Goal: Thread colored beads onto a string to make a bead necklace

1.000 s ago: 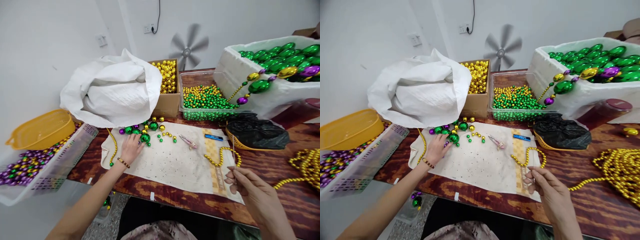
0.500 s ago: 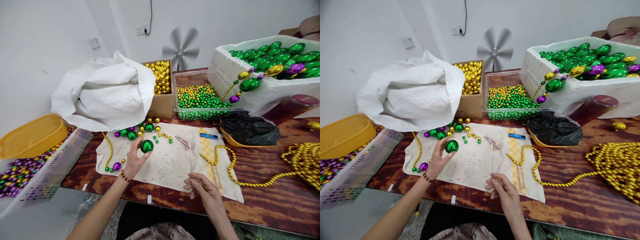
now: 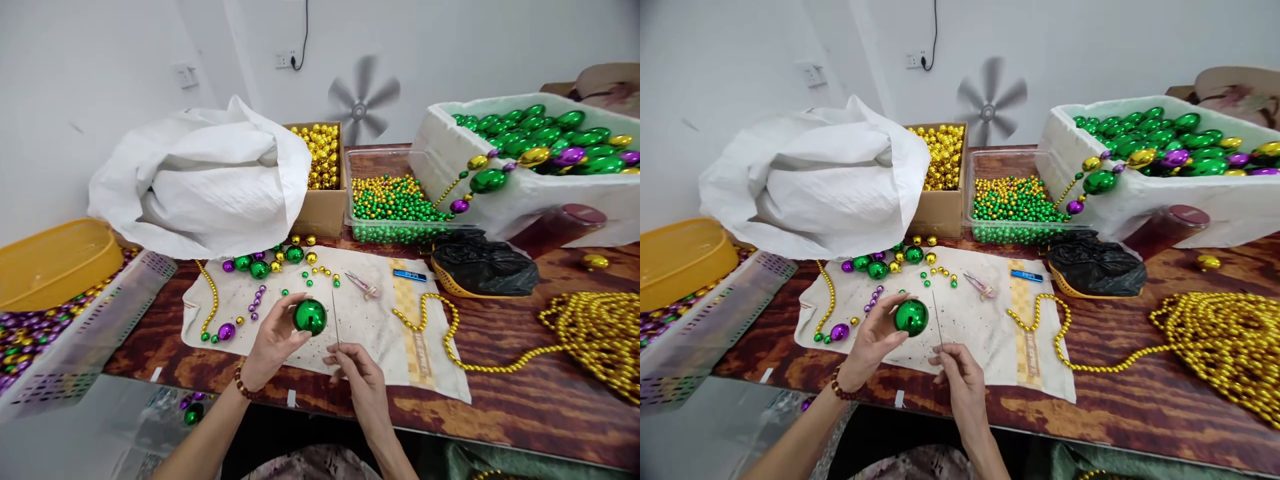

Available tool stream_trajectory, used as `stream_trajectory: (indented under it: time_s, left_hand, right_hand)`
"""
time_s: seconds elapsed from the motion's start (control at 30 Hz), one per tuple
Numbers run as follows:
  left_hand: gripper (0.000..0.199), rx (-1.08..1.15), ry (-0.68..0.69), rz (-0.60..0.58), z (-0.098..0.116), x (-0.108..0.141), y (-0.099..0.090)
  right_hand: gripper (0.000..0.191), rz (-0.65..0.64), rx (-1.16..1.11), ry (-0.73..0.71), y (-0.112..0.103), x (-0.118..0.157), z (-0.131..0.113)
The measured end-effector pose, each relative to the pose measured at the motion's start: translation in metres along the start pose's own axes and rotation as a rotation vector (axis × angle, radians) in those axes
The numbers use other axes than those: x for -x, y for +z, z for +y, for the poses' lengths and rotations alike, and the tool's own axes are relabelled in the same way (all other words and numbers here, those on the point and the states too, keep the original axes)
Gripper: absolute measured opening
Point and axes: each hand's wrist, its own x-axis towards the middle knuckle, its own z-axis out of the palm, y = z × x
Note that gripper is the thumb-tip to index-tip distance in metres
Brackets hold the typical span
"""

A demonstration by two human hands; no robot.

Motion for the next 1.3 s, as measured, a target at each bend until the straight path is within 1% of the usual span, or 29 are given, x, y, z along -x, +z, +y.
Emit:
stream_trajectory:
  time_s: [0.1, 0.17, 0.2, 0.33, 0.4, 0.47, 0.57, 0.63, 0.7, 0.8, 0.93, 1.07, 1.2, 1.3]
  left_hand:
    - [0.048, 0.03, -0.053, -0.151, -0.002, 0.007, 0.002]
    - [0.046, -0.051, -0.028, -0.212, -0.005, 0.01, 0.001]
    - [0.045, -0.113, 0.001, -0.22, -0.006, 0.011, 0.001]
    - [0.048, -0.387, 0.135, -0.144, -0.007, 0.014, 0.002]
    - [0.05, -0.461, 0.168, -0.125, -0.008, 0.016, 0.006]
    - [0.051, -0.482, 0.168, -0.111, -0.009, 0.019, 0.012]
    - [0.054, -0.426, 0.131, -0.018, -0.013, 0.022, 0.022]
    - [0.052, -0.365, 0.118, 0.041, -0.015, 0.022, 0.026]
    - [0.05, -0.321, 0.113, 0.054, -0.015, 0.02, 0.026]
    - [0.05, -0.287, 0.135, 0.044, -0.011, 0.014, 0.019]
    - [0.046, -0.209, 0.157, 0.106, 0.0, 0.0, 0.006]
    - [0.042, -0.03, 0.1, 0.183, 0.013, -0.017, -0.007]
    - [0.042, 0.154, -0.011, 0.202, 0.027, -0.032, -0.015]
    - [0.04, 0.224, -0.042, 0.206, 0.035, -0.038, -0.017]
  right_hand:
    - [0.03, -0.021, -0.099, -0.001, 0.009, -0.01, -0.012]
    - [0.031, -0.036, -0.16, 0.008, 0.013, -0.014, -0.016]
    - [0.032, -0.031, -0.177, 0.008, 0.014, -0.016, -0.017]
    - [0.031, 0.06, -0.154, -0.047, 0.02, -0.014, -0.013]
    - [0.029, 0.095, -0.126, -0.078, 0.024, -0.011, -0.009]
    - [0.027, 0.114, -0.091, -0.101, 0.027, -0.008, -0.007]
    - [0.025, 0.136, -0.021, -0.137, 0.029, -0.006, -0.007]
    - [0.024, 0.142, 0.004, -0.15, 0.026, -0.007, -0.007]
    - [0.024, 0.136, 0.002, -0.14, 0.02, -0.008, -0.006]
    - [0.025, 0.109, -0.009, -0.117, 0.008, -0.007, -0.002]
    - [0.027, 0.041, -0.016, -0.061, -0.003, 0.003, 0.011]
    - [0.027, -0.005, -0.019, -0.009, 0.002, 0.012, 0.025]
    - [0.03, -0.03, -0.015, 0.004, 0.011, 0.012, 0.031]
    - [0.031, -0.061, 0.008, -0.002, 0.015, 0.009, 0.031]
